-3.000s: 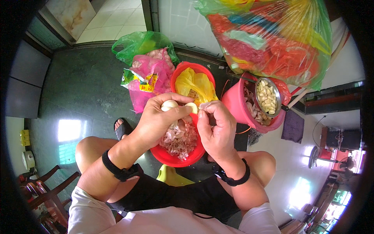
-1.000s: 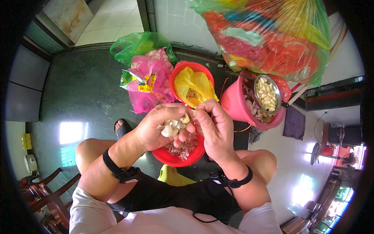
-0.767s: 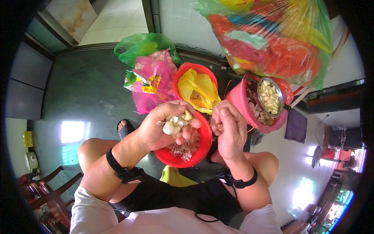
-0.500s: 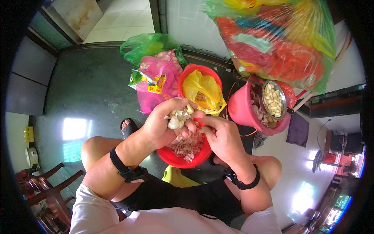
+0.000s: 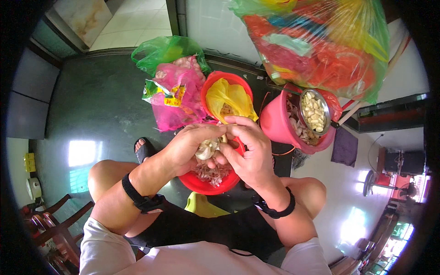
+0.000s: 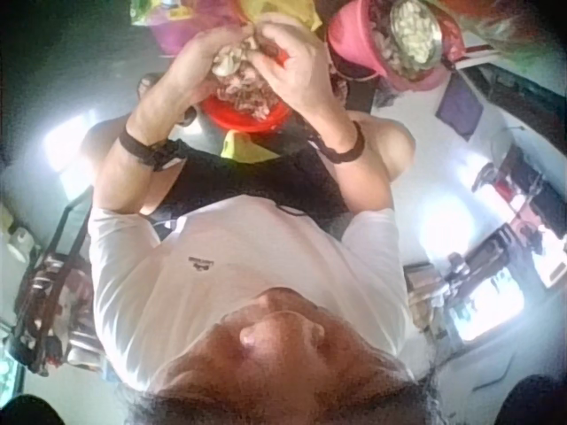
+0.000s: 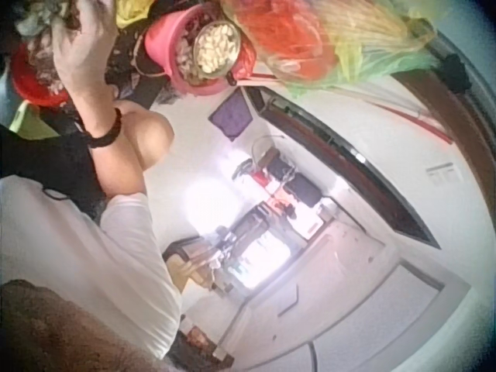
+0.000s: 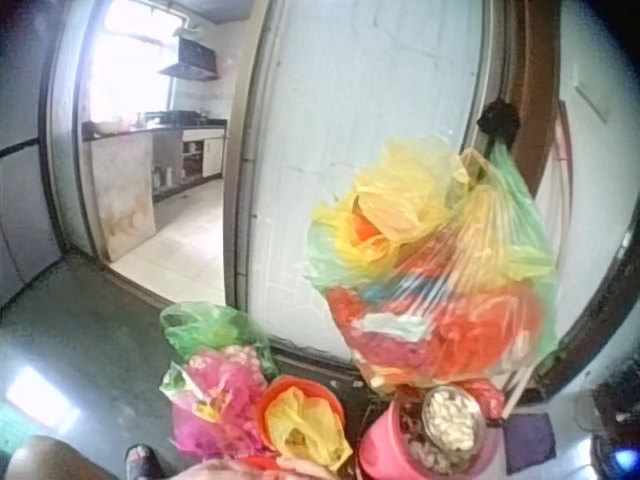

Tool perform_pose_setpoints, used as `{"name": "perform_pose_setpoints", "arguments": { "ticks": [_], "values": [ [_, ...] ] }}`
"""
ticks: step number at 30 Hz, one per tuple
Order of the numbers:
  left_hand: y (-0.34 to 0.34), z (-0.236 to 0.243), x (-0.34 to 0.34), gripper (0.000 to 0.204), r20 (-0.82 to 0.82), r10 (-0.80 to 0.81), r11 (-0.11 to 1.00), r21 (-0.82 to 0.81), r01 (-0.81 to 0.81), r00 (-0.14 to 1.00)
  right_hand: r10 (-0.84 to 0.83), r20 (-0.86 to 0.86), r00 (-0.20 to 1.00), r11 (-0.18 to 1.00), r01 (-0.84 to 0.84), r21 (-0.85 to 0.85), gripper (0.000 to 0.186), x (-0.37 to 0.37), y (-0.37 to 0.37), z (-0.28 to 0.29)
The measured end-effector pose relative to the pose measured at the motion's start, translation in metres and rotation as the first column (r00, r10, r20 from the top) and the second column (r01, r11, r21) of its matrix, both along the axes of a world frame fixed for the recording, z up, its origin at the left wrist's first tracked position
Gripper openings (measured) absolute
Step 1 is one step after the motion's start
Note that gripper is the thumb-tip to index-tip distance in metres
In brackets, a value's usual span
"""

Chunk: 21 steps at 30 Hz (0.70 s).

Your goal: The person peels garlic bulbs by hand over a red bowl, placing the peeled cloves into a pink bucket containing more garlic.

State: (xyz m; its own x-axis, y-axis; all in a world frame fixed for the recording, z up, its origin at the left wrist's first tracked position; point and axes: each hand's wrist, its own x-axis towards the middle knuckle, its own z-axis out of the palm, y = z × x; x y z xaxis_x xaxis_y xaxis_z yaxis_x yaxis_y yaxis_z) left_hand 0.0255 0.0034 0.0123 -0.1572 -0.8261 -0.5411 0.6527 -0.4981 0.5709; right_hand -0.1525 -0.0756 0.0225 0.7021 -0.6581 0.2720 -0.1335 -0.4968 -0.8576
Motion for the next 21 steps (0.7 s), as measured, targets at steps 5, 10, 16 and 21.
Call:
{"name": "perform_pose_setpoints", "arguments": {
  "ticks": [5, 10, 16, 21],
  "values": [
    [0.002, -0.005, 0.006, 0.031, -0.193, 0.018, 0.998, -0.058, -0.030, 0.981, -0.005, 0.113, 0.994, 0.991, -0.010, 0.130, 0.028, -0.003, -0.007, -0.012],
    [0.002, 0.002, 0.002, 0.024, -0.037, 0.058, 0.993, -0.102, -0.062, 0.998, -0.024, 0.308, 0.951, 0.783, -0.174, 0.597, 0.028, -0.006, -0.004, -0.016],
    [0.003, -0.001, 0.000, 0.019, -0.066, 0.061, 0.991, -0.111, -0.068, 0.996, 0.022, 0.341, 0.940, 0.826, -0.209, 0.524, 0.030, -0.012, -0.005, -0.012],
    [0.004, 0.004, 0.006, 0.019, -0.172, 0.012, 0.995, -0.097, -0.029, 0.985, 0.033, 0.289, 0.957, 0.868, -0.171, 0.466, 0.035, -0.013, -0.008, 0.002]
  ]
}}
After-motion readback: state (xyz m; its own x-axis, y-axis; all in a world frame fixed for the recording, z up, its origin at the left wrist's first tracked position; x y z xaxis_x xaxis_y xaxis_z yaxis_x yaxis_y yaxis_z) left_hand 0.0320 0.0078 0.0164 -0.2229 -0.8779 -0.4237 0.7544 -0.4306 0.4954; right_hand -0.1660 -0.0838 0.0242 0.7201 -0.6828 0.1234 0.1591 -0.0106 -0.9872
